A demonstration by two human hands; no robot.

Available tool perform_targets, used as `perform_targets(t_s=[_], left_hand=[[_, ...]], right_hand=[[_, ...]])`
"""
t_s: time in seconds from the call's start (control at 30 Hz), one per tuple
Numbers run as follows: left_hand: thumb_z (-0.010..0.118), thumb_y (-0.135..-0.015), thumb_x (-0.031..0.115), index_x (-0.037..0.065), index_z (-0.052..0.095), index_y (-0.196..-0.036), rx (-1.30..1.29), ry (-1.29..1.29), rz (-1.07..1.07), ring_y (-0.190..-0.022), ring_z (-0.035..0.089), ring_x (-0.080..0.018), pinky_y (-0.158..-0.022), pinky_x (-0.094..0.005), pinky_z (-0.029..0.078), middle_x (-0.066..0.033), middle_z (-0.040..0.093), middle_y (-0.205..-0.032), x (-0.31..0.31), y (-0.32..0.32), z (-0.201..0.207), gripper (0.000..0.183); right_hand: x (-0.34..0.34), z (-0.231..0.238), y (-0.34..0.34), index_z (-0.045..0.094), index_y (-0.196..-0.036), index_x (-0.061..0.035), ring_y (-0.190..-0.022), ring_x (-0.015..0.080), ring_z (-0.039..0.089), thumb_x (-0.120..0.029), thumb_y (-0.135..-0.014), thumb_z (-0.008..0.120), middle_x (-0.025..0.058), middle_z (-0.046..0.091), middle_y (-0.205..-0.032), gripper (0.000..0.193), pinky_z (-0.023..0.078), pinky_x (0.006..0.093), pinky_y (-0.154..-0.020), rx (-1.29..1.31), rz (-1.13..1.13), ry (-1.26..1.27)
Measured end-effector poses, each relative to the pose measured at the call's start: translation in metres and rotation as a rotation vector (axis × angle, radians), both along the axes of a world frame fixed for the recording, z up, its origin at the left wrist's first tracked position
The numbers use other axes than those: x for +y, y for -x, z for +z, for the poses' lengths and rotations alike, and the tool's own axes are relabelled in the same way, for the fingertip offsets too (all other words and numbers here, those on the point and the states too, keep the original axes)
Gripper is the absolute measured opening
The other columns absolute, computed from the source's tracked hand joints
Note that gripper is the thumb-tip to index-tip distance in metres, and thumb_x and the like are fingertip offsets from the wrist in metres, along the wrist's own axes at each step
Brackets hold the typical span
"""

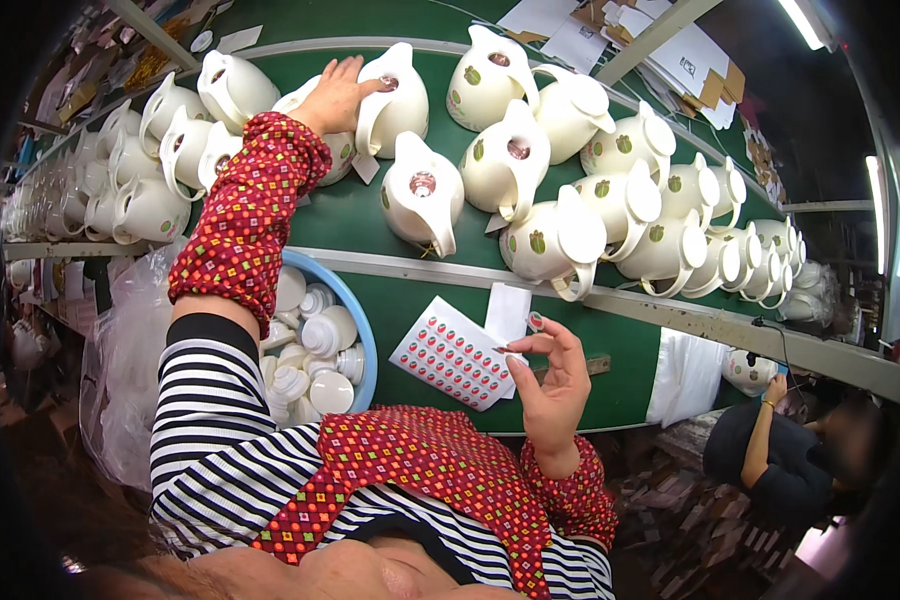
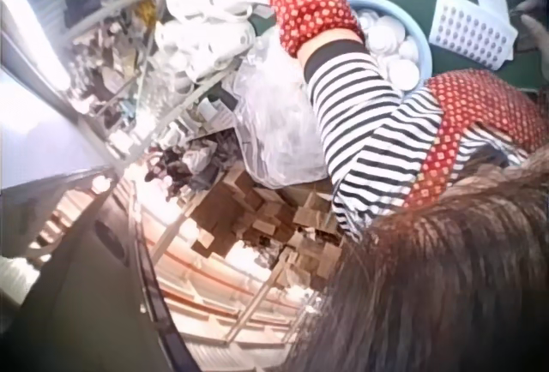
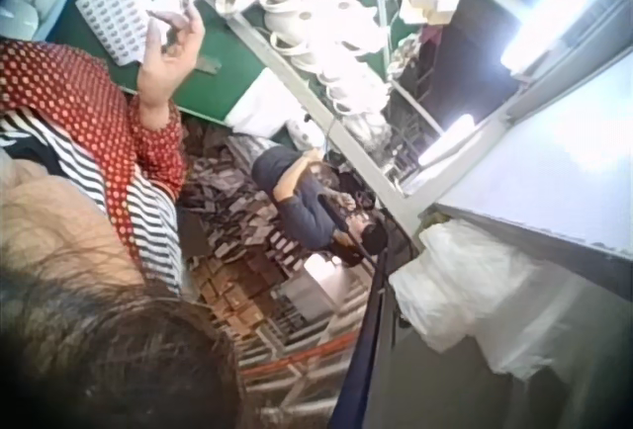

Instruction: The person assembles white plastic pitchers by placing lids on them and applying small round stickers to the body. The person handles pitchers and lids one at a time, peels stickers from a sheet, and places them on the pitcher surface. Finished pitchers are set aside on the table.

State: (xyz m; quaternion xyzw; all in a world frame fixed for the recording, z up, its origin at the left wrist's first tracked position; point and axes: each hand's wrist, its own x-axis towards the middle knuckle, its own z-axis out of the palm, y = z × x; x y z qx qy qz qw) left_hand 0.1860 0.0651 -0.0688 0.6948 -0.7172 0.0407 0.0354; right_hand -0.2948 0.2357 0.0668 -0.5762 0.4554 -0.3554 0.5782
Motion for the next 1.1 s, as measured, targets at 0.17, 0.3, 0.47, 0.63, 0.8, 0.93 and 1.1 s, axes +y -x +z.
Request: perform_targets(t_s=[0.17, 0.3, 0.47, 0.63, 0.8, 0.93, 1.1], left_hand=[[0.085, -0.076, 0.022, 0.025, 0.075, -0.128, 0.254, -0.053, 0.015, -0.128, 0.057, -0.0457, -0.115, -0.0512, 0.044, -0.0231, 0.052, -0.145, -0.015, 0.007, -0.001, 0.053], [0.092, -0.066, 0.020, 0.017, 0.076, -0.125, 0.502, 0.392, 0.098, -0.132, 0.055, -0.0444, -0.113, -0.0433, 0.047, -0.0246, 0.046, -0.150, 0.004, 0.025, 0.030, 0.061], [0.090, -0.073, 0.015, 0.006, 0.078, -0.103, 0.827, 0.637, 0.096, -0.114, 0.064, -0.0275, -0.100, -0.0372, 0.052, -0.0146, 0.062, -0.122, 0.066, -0.006, 0.103, 0.034], [0.078, -0.094, 0.027, -0.001, 0.075, -0.109, 1.738, 0.277, 0.131, -0.083, 0.072, -0.0135, -0.080, -0.0267, 0.058, -0.0060, 0.076, -0.096, 0.133, 0.017, 0.136, 0.032], [0.061, -0.102, 0.037, 0.000, 0.069, -0.129, 1.833, -0.330, 0.405, -0.107, 0.071, -0.0179, -0.092, -0.0331, 0.057, -0.0091, 0.074, -0.119, 0.204, 0.115, 0.096, 0.046], [0.063, -0.102, 0.036, 0.000, 0.069, -0.130, 1.922, -0.676, 0.366, -0.103, 0.072, -0.0169, -0.091, -0.0328, 0.058, -0.0089, 0.074, -0.120, 0.241, 0.184, 0.044, 0.047], [0.066, -0.100, 0.037, -0.001, 0.067, -0.130, 1.972, -0.745, 0.377, -0.098, 0.075, -0.0171, -0.084, -0.0305, 0.061, -0.0112, 0.075, -0.118, 0.247, 0.205, 0.032, 0.049]], right_hand=[[0.003, -0.003, 0.006, 0.051, -0.139, 0.0040, -0.102, 0.0151, 0.067, 0.010, -0.087, 0.073, 0.0109, 0.072, -0.104, 0.056, 0.046, 0.0300, -0.102, 0.015, -0.053, -0.074], [-0.002, 0.005, 0.006, 0.051, -0.139, 0.0040, -0.100, 0.0155, 0.067, 0.010, -0.087, 0.073, 0.0096, 0.071, -0.100, 0.056, 0.046, 0.0308, -0.103, 0.000, -0.040, -0.031], [-0.010, 0.026, 0.001, 0.051, -0.138, 0.0033, -0.097, 0.0151, 0.067, 0.009, -0.086, 0.074, 0.0083, 0.071, -0.097, 0.057, 0.043, 0.0363, -0.109, -0.070, 0.047, 0.094], [-0.005, 0.065, -0.020, 0.052, -0.139, 0.0031, -0.094, 0.0143, 0.066, 0.009, -0.085, 0.075, 0.0067, 0.069, -0.094, 0.059, 0.042, 0.0388, -0.111, -0.214, 0.199, 0.152], [0.017, 0.084, -0.026, 0.051, -0.140, 0.0046, -0.096, 0.0145, 0.068, 0.007, -0.086, 0.075, 0.0078, 0.070, -0.095, 0.060, 0.053, 0.0286, -0.090, -0.222, 0.438, -0.144], [0.042, 0.061, -0.001, 0.044, -0.147, 0.0030, -0.098, 0.0114, 0.065, 0.004, -0.086, 0.075, 0.0036, 0.073, -0.091, 0.068, 0.046, 0.0322, -0.102, -0.050, 0.595, -0.151], [0.064, 0.047, 0.013, 0.033, -0.156, 0.0019, -0.101, 0.0117, 0.061, 0.002, -0.086, 0.076, 0.0015, 0.072, -0.091, 0.082, 0.035, 0.0364, -0.113, 0.066, 0.620, -0.207]])
